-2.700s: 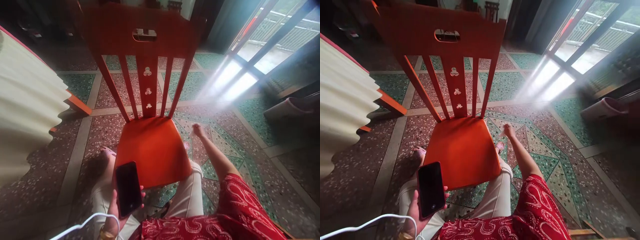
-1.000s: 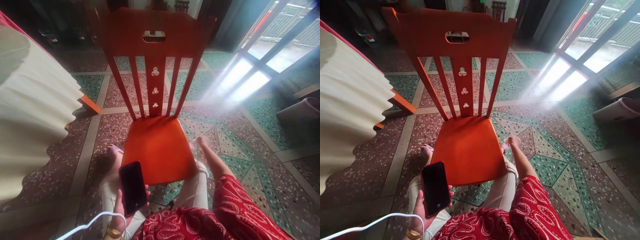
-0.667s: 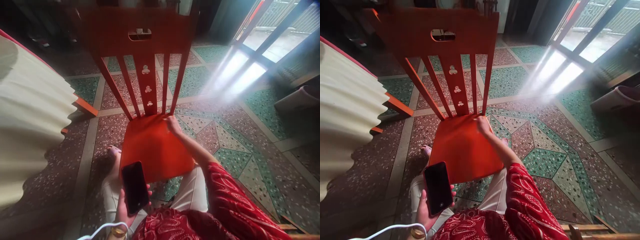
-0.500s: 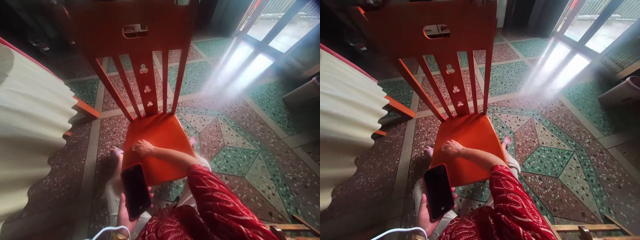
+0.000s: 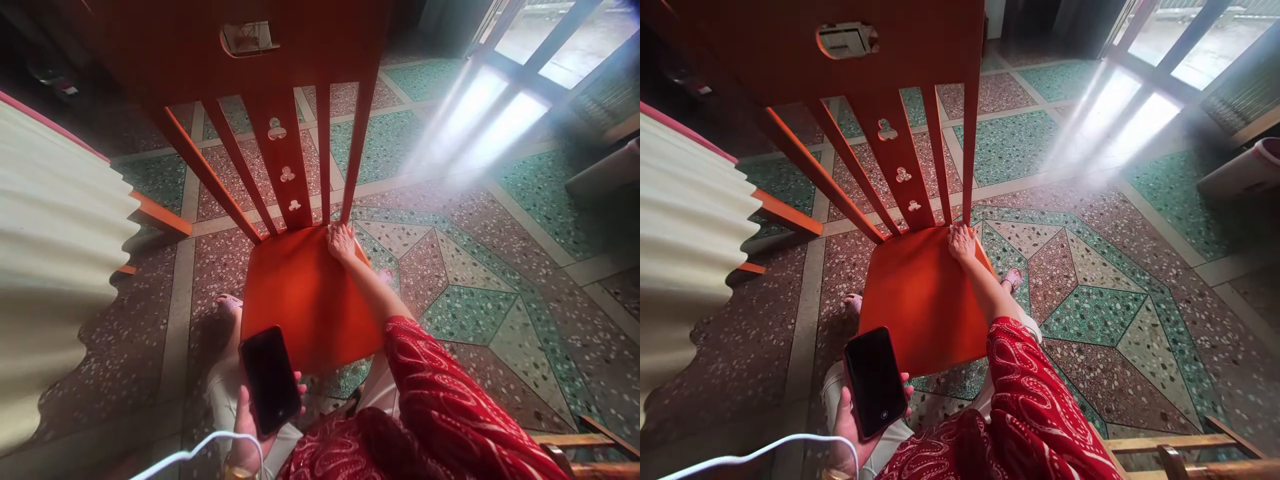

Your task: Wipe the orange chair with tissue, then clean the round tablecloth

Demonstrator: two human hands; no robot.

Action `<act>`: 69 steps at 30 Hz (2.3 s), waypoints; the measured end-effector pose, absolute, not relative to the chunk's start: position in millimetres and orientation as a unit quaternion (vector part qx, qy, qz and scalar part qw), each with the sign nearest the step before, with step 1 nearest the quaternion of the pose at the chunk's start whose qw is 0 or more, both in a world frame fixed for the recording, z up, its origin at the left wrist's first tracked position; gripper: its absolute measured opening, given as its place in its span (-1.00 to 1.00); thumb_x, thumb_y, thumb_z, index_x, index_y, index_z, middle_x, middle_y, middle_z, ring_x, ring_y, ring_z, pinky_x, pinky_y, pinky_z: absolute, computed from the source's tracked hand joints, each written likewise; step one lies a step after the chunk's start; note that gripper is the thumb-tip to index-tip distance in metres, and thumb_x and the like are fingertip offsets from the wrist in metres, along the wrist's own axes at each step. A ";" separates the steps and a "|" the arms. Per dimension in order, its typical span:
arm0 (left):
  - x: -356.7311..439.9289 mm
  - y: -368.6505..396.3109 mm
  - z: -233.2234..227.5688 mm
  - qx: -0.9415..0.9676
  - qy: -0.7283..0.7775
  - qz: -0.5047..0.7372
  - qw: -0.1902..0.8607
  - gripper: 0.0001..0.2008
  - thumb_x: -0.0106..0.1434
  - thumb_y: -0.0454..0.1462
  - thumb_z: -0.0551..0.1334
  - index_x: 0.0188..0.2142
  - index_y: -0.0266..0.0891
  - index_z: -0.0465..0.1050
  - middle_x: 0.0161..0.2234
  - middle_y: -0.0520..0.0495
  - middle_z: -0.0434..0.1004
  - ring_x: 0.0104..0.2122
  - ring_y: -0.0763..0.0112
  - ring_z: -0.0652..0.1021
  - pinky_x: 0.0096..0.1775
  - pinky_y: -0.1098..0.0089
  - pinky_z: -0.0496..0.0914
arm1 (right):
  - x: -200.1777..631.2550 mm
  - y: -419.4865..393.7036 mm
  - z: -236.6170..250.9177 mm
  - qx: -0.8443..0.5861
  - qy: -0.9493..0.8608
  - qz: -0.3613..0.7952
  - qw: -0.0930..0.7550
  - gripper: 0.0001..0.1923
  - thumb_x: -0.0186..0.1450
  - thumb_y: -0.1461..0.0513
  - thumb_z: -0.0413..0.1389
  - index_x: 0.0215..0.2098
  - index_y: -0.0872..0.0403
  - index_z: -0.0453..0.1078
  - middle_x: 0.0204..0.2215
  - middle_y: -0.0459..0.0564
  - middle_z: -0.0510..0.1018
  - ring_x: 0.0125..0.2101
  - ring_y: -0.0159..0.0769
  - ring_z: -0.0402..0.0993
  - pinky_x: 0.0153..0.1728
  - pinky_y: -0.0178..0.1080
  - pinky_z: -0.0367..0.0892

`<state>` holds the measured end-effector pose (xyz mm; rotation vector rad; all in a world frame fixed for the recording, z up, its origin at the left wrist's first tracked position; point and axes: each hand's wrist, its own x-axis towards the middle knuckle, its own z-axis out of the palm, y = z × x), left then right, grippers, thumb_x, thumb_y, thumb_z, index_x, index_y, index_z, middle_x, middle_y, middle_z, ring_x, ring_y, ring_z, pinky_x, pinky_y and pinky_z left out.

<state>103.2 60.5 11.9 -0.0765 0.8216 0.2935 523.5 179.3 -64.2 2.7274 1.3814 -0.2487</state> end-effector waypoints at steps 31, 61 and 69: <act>78.2 30.8 20.8 -0.018 0.373 0.148 0.916 -0.30 0.06 0.31 0.07 -0.05 -0.09 0.49 -0.06 -0.25 0.57 -0.03 -0.24 0.50 -0.15 -0.08 0.45 | 409.5 125.3 -24.4 0.673 0.700 -0.232 0.056 -0.60 0.40 0.25 -0.14 0.13 -0.03 0.33 0.11 0.04 0.42 0.04 -0.28 0.31 0.06 -0.24 0.19; 102.2 45.5 13.7 -0.007 0.347 0.109 0.931 -0.28 0.04 0.25 0.19 0.06 -0.11 0.43 -0.04 -0.24 0.56 -0.02 -0.21 0.51 -0.11 -0.07 0.44 | 530.7 73.4 -24.1 0.949 0.262 -0.148 0.087 -0.29 0.39 -0.13 -0.26 -0.10 0.25 0.47 -0.18 0.33 0.56 -0.09 -0.01 0.48 -0.05 -0.07 0.25; 101.5 29.7 30.6 -0.009 0.268 0.087 0.959 -0.39 0.04 0.23 0.22 -0.13 -0.13 0.57 -0.05 -0.18 0.57 -0.05 -0.14 0.54 -0.10 -0.02 0.45 | 490.2 -79.0 13.8 0.904 0.363 -0.186 0.125 -0.48 0.44 0.02 -0.25 -0.17 0.10 0.47 -0.28 0.18 0.56 -0.23 -0.18 0.47 -0.16 -0.20 0.26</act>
